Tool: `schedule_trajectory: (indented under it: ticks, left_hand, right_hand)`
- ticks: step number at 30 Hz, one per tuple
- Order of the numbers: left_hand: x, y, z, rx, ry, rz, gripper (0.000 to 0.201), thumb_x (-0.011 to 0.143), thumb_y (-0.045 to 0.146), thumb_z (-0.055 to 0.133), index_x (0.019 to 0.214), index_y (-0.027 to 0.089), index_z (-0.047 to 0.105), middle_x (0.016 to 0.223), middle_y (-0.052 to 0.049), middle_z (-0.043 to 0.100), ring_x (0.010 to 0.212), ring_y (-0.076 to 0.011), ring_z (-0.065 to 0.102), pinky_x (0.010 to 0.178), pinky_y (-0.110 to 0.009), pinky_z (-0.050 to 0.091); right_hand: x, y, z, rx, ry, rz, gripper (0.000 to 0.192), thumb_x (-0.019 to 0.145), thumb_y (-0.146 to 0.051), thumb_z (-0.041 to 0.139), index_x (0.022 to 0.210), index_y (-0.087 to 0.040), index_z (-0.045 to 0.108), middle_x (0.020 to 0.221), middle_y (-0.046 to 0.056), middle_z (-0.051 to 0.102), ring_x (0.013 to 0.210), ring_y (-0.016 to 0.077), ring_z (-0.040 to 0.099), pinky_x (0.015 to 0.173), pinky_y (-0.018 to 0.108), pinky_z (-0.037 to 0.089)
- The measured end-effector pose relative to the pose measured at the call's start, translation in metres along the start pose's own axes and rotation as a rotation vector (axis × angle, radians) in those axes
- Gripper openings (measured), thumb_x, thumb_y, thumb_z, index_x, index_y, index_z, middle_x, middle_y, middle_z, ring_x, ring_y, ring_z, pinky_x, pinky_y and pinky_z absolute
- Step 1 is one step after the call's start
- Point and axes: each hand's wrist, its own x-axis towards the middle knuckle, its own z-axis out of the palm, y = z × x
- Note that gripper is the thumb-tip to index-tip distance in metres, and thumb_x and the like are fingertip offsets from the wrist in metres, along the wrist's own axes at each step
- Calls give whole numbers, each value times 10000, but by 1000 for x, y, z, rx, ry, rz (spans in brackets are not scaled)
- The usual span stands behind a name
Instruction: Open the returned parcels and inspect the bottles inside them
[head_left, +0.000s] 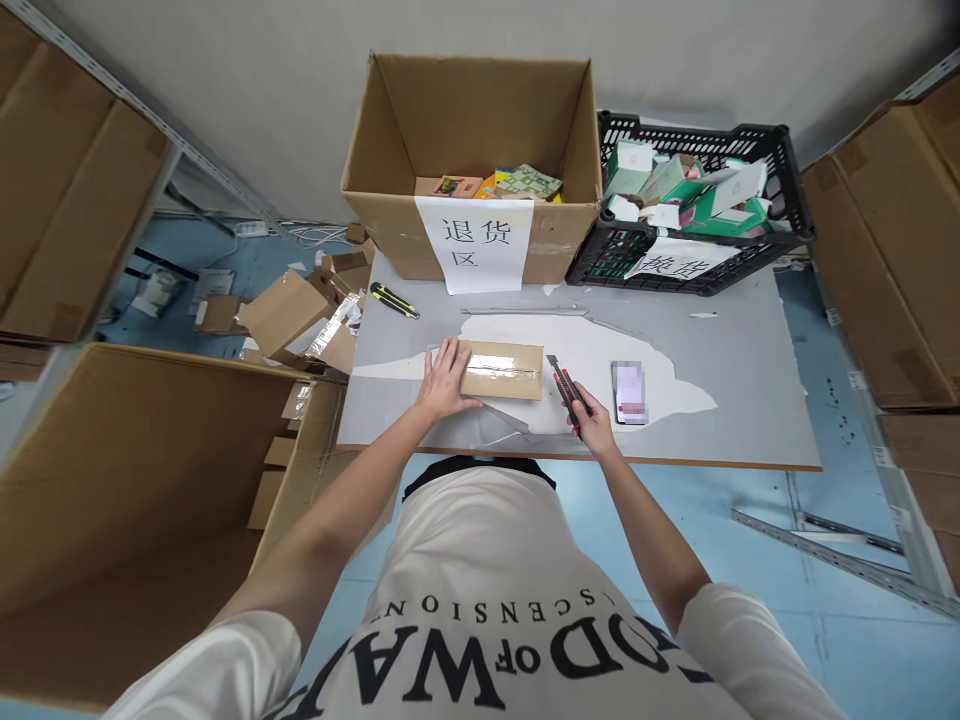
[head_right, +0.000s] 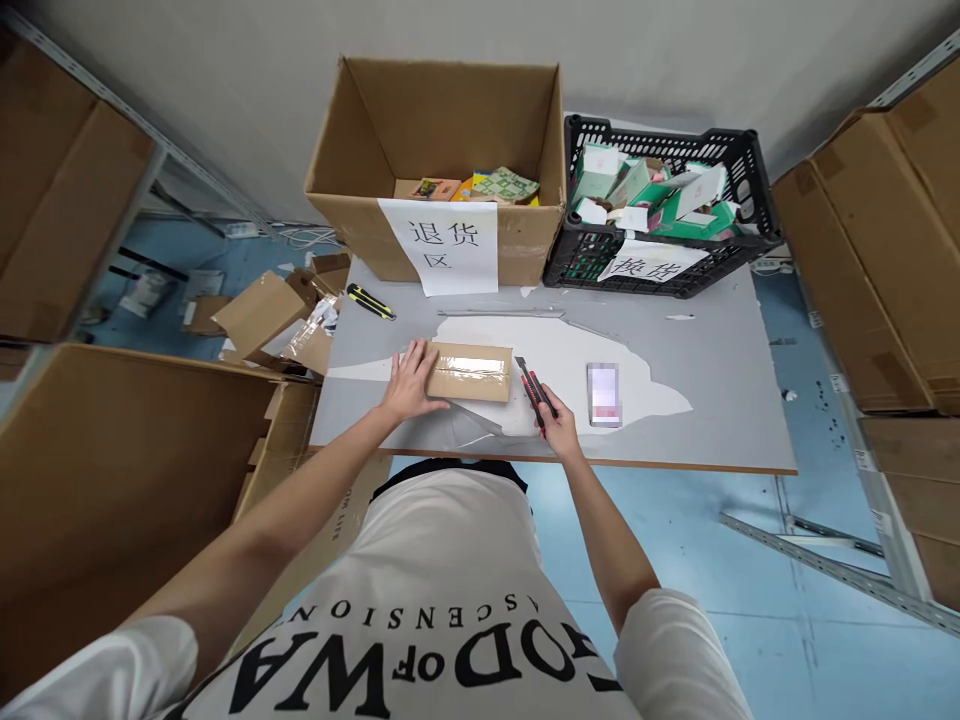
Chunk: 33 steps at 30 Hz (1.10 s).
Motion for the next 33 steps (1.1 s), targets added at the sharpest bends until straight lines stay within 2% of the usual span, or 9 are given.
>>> schedule_trajectory:
  ticks: [3, 6, 12, 18, 24, 29, 33]
  left_hand:
    - [4, -4, 1, -34, -51, -2, 1194, 534, 681, 732, 1455, 116, 224, 1528, -257, 147, 1402, -437, 151, 1070, -634, 205]
    - [6, -6, 1, -57, -59, -3, 1222, 508, 676, 749, 1458, 120, 218, 1529, -255, 146, 1404, -433, 145, 1078, -613, 216]
    - [14, -5, -1, -98, -50, -31, 1213, 484, 701, 740, 1443, 133, 261, 1502, -234, 240, 1397, -429, 164, 1096, -598, 181]
    - [16, -10, 3, -218, 33, 0, 1211, 429, 689, 769, 1409, 131, 326, 1462, -218, 302, 1380, -412, 207, 1112, -505, 225]
    - [18, -15, 8, -286, 58, 10, 1164, 435, 693, 761, 1384, 148, 367, 1431, -220, 328, 1362, -417, 231, 1071, -522, 286]
    - [18, -13, 7, -310, 70, 2, 1139, 440, 671, 771, 1378, 158, 376, 1428, -212, 327, 1353, -427, 236, 1056, -534, 302]
    - [19, -13, 8, -318, 81, -10, 1152, 426, 670, 779, 1375, 151, 382, 1423, -217, 327, 1346, -434, 244, 1051, -540, 309]
  right_hand:
    - [1, -5, 2, -1, -6, -6, 815, 764, -632, 544, 1430, -199, 359, 1033, 100, 646, 553, 100, 518, 376, 215, 403]
    - [1, -8, 4, 31, -16, -11, 788, 771, -602, 562, 1425, -207, 369, 1028, 102, 650, 551, 98, 514, 373, 211, 394]
    - [0, -8, 2, 87, -50, 28, 796, 760, -578, 602, 1427, -211, 369, 981, 85, 651, 552, 100, 518, 375, 213, 397]
    - [-1, -10, -6, 71, -88, 47, 779, 745, -559, 634, 1413, -232, 402, 860, 40, 644, 502, 91, 499, 348, 207, 367]
    - [-1, -7, -18, -3, -123, 60, 760, 748, -544, 642, 1398, -213, 429, 754, 8, 637, 446, 77, 469, 327, 199, 350]
    - [-14, -3, -26, -32, -152, 102, 759, 758, -538, 638, 1413, -231, 410, 761, 14, 658, 413, 71, 453, 311, 197, 344]
    - [-31, 6, -24, -51, -207, 145, 743, 755, -533, 642, 1397, -216, 440, 739, 20, 661, 400, 72, 449, 301, 199, 337]
